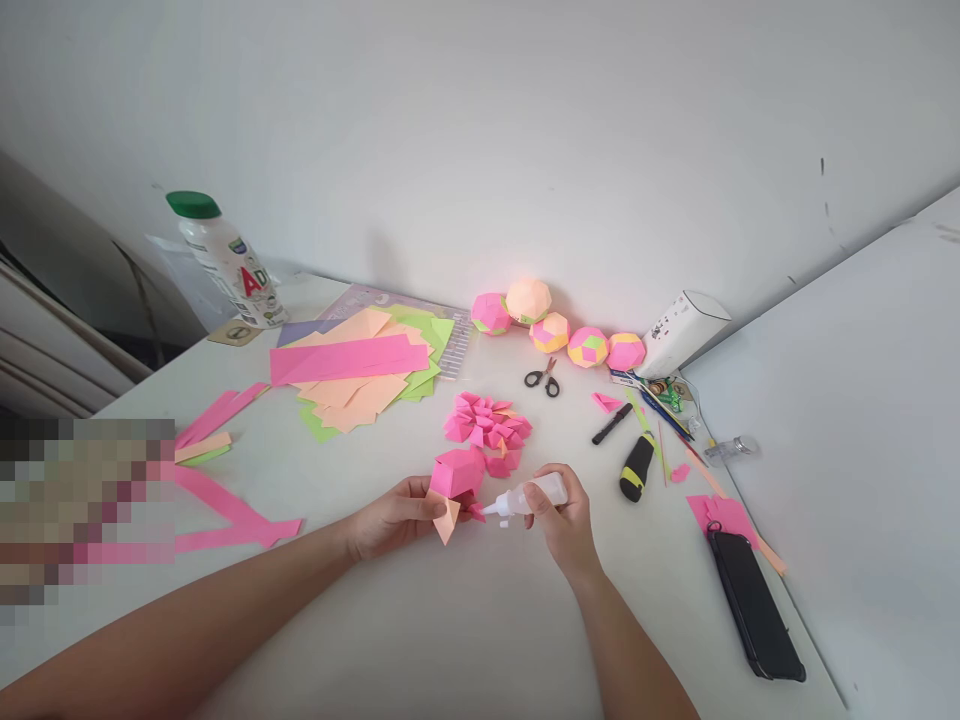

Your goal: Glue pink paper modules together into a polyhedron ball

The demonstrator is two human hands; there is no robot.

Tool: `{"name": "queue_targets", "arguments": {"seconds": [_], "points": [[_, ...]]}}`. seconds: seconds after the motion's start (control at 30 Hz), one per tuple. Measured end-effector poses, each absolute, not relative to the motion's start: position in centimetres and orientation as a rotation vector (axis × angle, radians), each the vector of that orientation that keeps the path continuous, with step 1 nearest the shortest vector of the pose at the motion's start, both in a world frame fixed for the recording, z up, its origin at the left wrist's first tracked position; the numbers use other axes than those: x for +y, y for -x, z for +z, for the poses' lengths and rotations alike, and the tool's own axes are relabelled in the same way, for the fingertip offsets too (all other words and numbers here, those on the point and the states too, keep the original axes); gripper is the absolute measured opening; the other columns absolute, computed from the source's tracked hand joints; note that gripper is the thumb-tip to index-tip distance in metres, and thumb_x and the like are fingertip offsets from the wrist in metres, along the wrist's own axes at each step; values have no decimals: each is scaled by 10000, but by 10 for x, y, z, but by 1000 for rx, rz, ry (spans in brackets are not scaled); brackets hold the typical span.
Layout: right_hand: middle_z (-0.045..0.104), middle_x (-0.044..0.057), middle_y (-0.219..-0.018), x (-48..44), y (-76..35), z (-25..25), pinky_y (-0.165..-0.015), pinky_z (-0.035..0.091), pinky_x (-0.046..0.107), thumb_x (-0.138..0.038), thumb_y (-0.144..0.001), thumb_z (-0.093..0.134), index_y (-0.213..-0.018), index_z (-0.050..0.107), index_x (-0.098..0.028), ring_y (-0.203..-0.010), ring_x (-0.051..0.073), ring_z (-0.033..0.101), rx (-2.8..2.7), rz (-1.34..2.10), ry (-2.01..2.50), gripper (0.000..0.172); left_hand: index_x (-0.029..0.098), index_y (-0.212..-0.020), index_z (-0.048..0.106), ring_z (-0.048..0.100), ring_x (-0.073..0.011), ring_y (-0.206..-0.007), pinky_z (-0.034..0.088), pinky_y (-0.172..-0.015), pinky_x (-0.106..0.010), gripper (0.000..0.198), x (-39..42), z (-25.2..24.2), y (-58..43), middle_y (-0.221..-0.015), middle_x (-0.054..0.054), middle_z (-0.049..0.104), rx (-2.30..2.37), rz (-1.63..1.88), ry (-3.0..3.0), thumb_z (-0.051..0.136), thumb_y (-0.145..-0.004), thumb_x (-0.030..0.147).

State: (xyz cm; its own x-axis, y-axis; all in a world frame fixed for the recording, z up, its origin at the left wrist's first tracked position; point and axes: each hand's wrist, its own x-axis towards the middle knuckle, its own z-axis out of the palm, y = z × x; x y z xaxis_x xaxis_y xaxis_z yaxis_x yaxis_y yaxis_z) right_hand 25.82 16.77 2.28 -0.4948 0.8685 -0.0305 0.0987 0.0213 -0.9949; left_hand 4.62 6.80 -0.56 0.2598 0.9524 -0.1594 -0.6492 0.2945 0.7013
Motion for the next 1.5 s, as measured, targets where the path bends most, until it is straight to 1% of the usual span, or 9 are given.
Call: {"name": "queue_targets", "arguments": {"seconds": [0.2,0.33,0.53,0.7,0.9,1.1,1.27,1.43,1.5], "points": [[531,-58,-526,170,-256,22,-472,416,243,-410,-764,675,-839,530,-204,-435,108,506,-1550,1609,1066,263,137,-846,702,595,-224,-892,429,-806,-331,148,68,-10,-46,-855,-76,670,639,1165,-559,665,-724,213],[522,-52,-524,170,-253,19,-465,429,251,-411,-764,675,-786,549,-198,-439,107,490,-1449,1680,1103,249,129,-881,689,595,-243,-929,423,-824,-343,187,68,-13,-46,-876,-88,669,653,1155,-565,664,-725,229],[536,-33,-541,170,-250,14,-444,449,261,-424,-778,655,-792,580,-183,-460,107,469,-1248,1875,1080,253,138,-813,682,597,-242,-885,424,-822,-354,131,69,-13,-46,-791,-66,644,654,1161,-573,665,-719,228],[520,-42,-503,174,-253,16,-436,437,249,-407,-787,649,-770,579,-179,-440,103,468,-1216,1834,1076,239,136,-833,687,598,-269,-935,421,-816,-358,140,68,-13,-46,-814,-75,653,626,1168,-566,667,-724,221],[549,-33,-512,173,-253,20,-425,423,242,-396,-761,673,-748,561,-179,-430,111,497,-1317,1742,1121,244,131,-872,689,600,-266,-945,416,-832,-362,170,69,-15,-45,-857,-86,669,618,1173,-566,663,-731,223],[537,-40,-511,172,-252,18,-426,428,243,-403,-745,687,-742,558,-181,-427,102,478,-1351,1707,1165,257,132,-910,690,608,-256,-932,422,-822,-356,223,69,-14,-46,-906,-97,683,640,1164,-550,681,-711,231],[543,-36,-518,170,-250,16,-441,440,245,-401,-765,673,-760,567,-182,-443,100,471,-1309,1836,1121,244,135,-873,698,614,-244,-917,421,-840,-354,177,69,-15,-46,-851,-81,688,627,1180,-529,677,-715,212],[541,-29,-521,173,-251,17,-453,436,245,-421,-805,626,-773,578,-186,-482,118,507,-1157,1938,999,242,124,-908,691,598,-279,-988,417,-857,-376,200,69,-14,-45,-927,-112,677,617,1169,-569,656,-736,219],[545,-26,-538,176,-253,19,-465,430,239,-408,-799,638,-759,564,-194,-547,137,550,-1102,1920,975,229,126,-907,692,594,-286,-1008,403,-895,-390,202,69,-12,-45,-955,-113,673,614,1169,-572,658,-731,221]]}}
